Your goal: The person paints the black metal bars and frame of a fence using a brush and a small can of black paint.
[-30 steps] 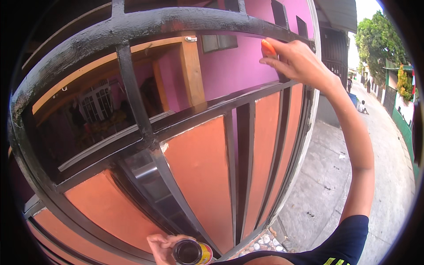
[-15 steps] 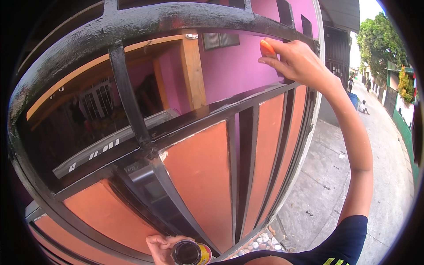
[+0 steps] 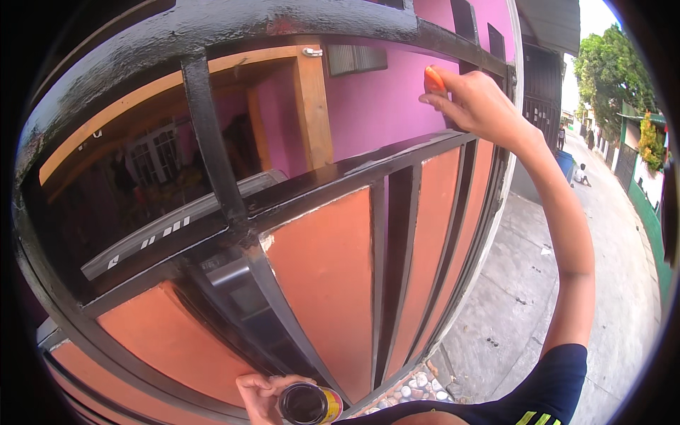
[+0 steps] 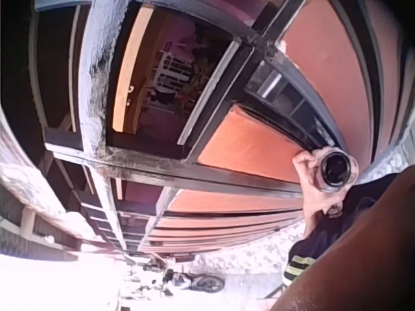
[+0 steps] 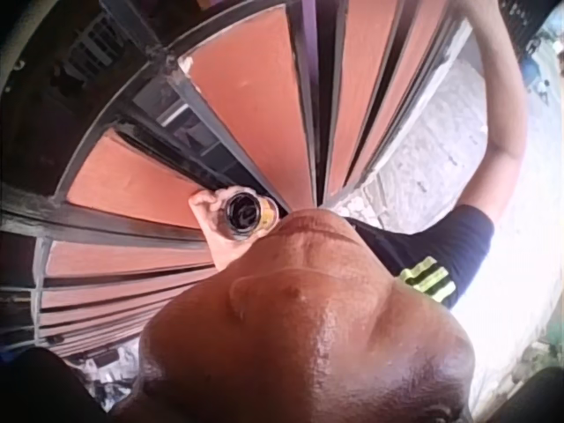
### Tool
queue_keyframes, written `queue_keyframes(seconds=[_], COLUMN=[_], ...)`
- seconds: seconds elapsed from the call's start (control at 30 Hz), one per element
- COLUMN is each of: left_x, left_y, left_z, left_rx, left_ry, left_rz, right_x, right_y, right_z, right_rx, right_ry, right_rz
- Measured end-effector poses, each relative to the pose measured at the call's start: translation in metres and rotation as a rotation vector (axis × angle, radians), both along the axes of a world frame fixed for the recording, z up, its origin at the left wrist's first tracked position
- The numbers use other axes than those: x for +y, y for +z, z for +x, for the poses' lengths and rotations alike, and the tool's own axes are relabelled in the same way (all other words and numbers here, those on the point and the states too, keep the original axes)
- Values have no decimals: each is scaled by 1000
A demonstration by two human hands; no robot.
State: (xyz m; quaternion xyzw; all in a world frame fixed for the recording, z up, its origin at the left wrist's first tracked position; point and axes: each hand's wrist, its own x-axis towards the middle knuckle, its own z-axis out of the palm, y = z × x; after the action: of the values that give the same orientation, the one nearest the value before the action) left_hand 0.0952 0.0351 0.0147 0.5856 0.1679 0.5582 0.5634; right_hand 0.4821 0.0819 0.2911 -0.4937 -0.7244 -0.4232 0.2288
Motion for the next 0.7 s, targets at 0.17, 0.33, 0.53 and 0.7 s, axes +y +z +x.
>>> queue_keyframes(seconds=[0.17, 0.33, 0.53, 0.7], left_x=[1, 0, 3, 1], left_y=[0, 0, 3, 4], left_z=[2, 4, 3, 3], left_rx=[5, -25, 24, 45], left_ry=[-14, 23, 18, 44], left_rz=[30, -9, 52, 51], right_x=[-3, -14, -22, -12], right_y=[-3, 1, 2, -3], right_z=[10, 11, 6, -1], right_rx=[183, 150, 243, 88], right_ry=[153, 140, 108, 65], right_rz=[93, 198, 112, 209])
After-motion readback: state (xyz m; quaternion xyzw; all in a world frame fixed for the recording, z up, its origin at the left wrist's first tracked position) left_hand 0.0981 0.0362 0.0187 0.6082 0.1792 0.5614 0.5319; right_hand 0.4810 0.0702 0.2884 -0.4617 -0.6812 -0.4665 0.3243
